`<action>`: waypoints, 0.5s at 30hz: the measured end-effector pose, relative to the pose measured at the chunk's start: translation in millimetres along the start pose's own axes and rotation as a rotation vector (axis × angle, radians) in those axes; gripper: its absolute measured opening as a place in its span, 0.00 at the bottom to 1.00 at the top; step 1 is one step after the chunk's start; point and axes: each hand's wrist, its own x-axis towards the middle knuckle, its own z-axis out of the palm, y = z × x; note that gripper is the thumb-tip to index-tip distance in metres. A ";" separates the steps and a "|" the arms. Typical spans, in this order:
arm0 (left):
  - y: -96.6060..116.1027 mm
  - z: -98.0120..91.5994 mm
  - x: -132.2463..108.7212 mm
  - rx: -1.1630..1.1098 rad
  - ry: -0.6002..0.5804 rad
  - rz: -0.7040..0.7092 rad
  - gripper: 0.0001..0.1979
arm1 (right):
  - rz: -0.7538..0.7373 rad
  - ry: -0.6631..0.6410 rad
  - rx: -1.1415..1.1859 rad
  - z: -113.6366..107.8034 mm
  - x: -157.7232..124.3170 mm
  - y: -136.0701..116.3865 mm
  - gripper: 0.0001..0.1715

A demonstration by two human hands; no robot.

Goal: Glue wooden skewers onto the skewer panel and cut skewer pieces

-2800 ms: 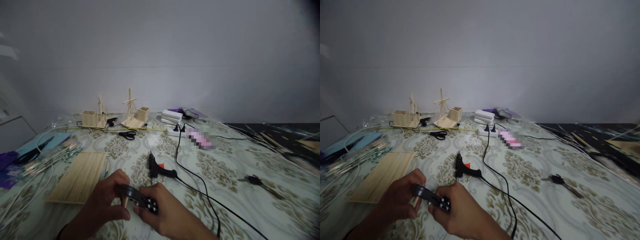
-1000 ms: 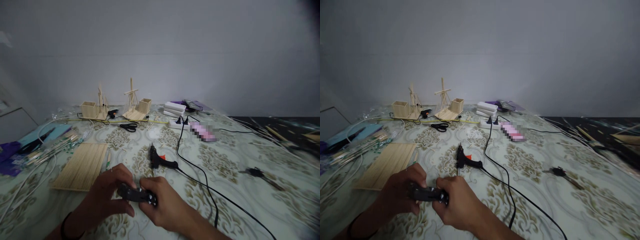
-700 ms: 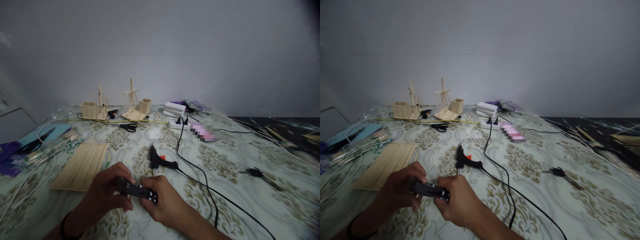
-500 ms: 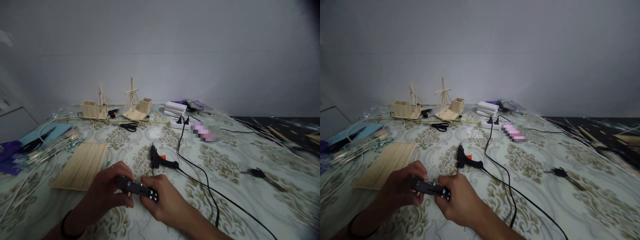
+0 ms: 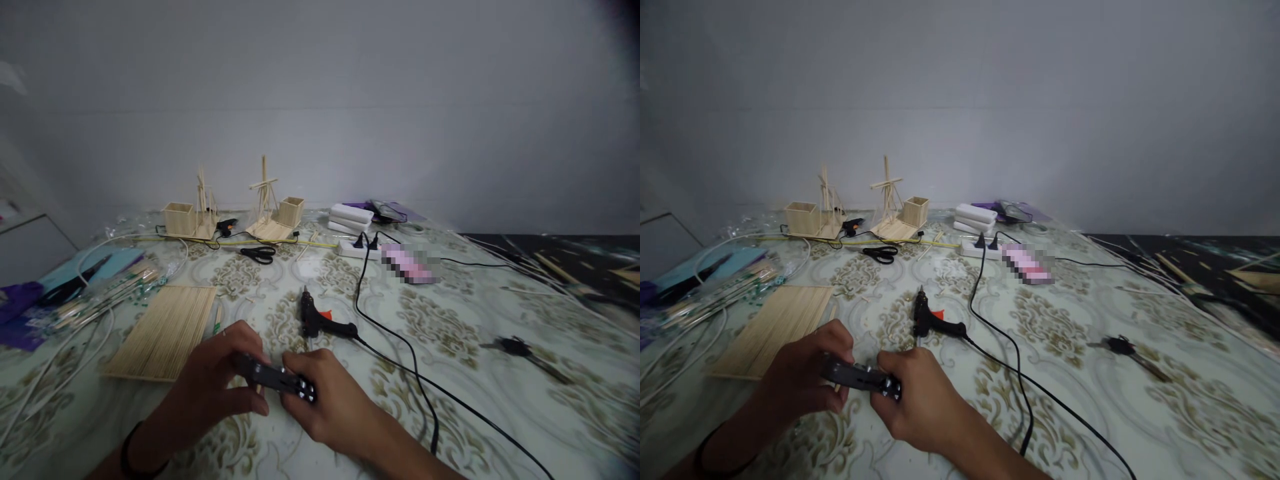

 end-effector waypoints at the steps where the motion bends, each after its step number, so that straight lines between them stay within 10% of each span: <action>1: -0.1 -0.2 0.2 0.015 -0.004 0.004 0.17 | -0.001 0.002 0.000 -0.3 0.1 -0.4 0.12; 15: 0.5 -1.6 -1.1 0.050 0.003 -0.007 0.17 | -0.032 0.002 0.009 -2.5 1.7 -6.1 0.12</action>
